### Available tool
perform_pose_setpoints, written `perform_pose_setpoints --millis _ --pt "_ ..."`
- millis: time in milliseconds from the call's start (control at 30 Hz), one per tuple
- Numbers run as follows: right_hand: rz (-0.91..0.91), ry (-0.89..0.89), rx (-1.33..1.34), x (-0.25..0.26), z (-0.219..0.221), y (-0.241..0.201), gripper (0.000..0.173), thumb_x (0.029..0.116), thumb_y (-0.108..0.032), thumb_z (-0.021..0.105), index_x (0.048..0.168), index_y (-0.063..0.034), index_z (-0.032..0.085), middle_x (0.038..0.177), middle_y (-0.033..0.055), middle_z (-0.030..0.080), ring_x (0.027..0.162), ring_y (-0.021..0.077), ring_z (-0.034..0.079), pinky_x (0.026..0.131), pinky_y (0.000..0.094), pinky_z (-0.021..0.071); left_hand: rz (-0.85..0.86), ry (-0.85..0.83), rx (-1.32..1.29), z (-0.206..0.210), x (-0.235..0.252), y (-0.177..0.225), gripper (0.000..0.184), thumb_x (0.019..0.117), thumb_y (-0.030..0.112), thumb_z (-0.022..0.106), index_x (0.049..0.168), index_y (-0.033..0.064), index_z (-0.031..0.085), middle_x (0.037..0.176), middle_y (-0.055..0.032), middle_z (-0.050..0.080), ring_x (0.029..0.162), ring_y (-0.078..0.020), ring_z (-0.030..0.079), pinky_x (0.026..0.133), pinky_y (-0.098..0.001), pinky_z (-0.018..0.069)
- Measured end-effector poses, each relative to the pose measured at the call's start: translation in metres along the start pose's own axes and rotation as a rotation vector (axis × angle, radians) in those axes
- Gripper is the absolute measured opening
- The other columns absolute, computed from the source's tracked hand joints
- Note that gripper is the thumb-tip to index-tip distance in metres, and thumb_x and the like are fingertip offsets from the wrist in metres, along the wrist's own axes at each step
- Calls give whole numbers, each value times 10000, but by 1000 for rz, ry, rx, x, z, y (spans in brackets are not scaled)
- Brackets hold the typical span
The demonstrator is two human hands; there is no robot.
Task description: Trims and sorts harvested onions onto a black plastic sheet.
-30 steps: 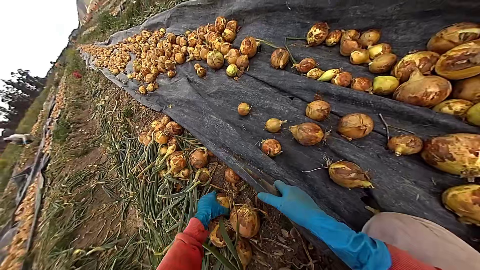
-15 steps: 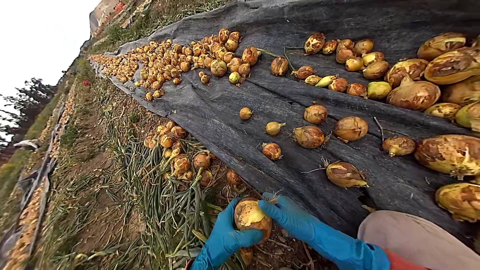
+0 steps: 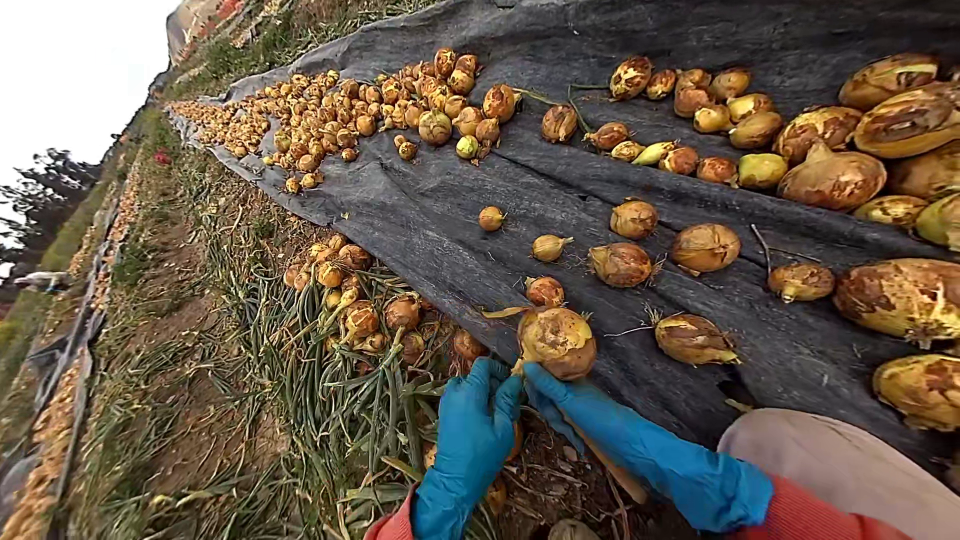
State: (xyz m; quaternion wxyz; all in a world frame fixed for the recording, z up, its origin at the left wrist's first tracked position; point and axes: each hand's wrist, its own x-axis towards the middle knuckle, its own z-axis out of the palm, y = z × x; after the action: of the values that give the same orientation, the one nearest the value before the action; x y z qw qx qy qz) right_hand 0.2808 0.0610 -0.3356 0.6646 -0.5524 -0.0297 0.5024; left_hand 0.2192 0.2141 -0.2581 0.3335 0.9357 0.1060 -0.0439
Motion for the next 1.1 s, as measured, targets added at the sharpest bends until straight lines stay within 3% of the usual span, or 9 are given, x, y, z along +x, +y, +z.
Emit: perform_pose_setpoints --millis 100,200,300,500,667,767,933,1033,1100 --pt "-22 27 210 -5 -3 1 603 1054 -637 222 830 -155 508 553 -47 414 401 74 402 377 217 388 70 -115 341 13 -10 15 342 1064 226 486 1056 -28 715 771 -170 705 796 -358 725 819 -566 551" --pt "-261 136 -5 11 -13 18 613 1025 -686 303 775 -173 527 552 -56 414 410 70 389 391 233 370 -434 -242 805 -25 43 -5 381 1119 277 403 1283 38 651 1149 -224 720 1158 -400 674 1009 -572 486" --pt "-412 354 -90 18 -29 -6 609 958 -735 404 742 -189 564 536 -63 440 403 56 410 391 223 384 -578 -142 806 -46 76 -83 496 1006 267 629 1407 -22 583 1486 -326 486 1422 -495 416 1167 -632 319" --pt "5 123 -543 22 -33 -18 664 985 -682 473 996 -37 630 860 120 581 820 270 578 772 504 461 -603 -7 83 64 117 -138 932 817 178 838 1583 19 331 1471 -301 504 1346 -420 541 1115 -564 456" --pt "55 234 -529 24 -34 -18 631 973 -671 515 1004 -48 613 876 131 584 840 290 584 770 521 459 -408 254 -646 58 87 -126 963 641 -66 765 1507 -6 350 1250 -226 616 1019 -248 667 826 -395 584" --pt "65 146 -448 18 -26 -26 632 918 -659 626 1095 -52 613 921 107 592 836 243 576 757 476 472 -179 143 -968 23 35 -76 1008 604 -14 759 1499 14 296 1277 -114 626 1063 -140 692 869 -295 607" --pt "-116 -167 -128 -6 3 -17 623 884 -774 511 985 -165 593 635 -94 479 476 21 451 449 201 414 -60 -205 -790 -20 -17 -19 926 703 207 862 1447 -60 381 1227 -52 677 1099 -91 686 972 -287 583" --pt "-200 -152 -235 -16 6 -14 557 947 -697 462 859 -163 595 597 -102 439 478 15 425 467 215 387 -107 -168 -349 -35 -18 -16 783 662 269 881 1335 36 555 1124 -3 724 1013 -86 713 895 -297 610" --pt "-322 -18 -363 -18 5 -10 510 1005 -566 473 803 -115 598 630 -63 434 554 55 435 554 287 388 -186 0 199 -46 0 -24 835 640 389 879 1380 103 617 1199 -109 708 1039 -262 709 868 -514 581"
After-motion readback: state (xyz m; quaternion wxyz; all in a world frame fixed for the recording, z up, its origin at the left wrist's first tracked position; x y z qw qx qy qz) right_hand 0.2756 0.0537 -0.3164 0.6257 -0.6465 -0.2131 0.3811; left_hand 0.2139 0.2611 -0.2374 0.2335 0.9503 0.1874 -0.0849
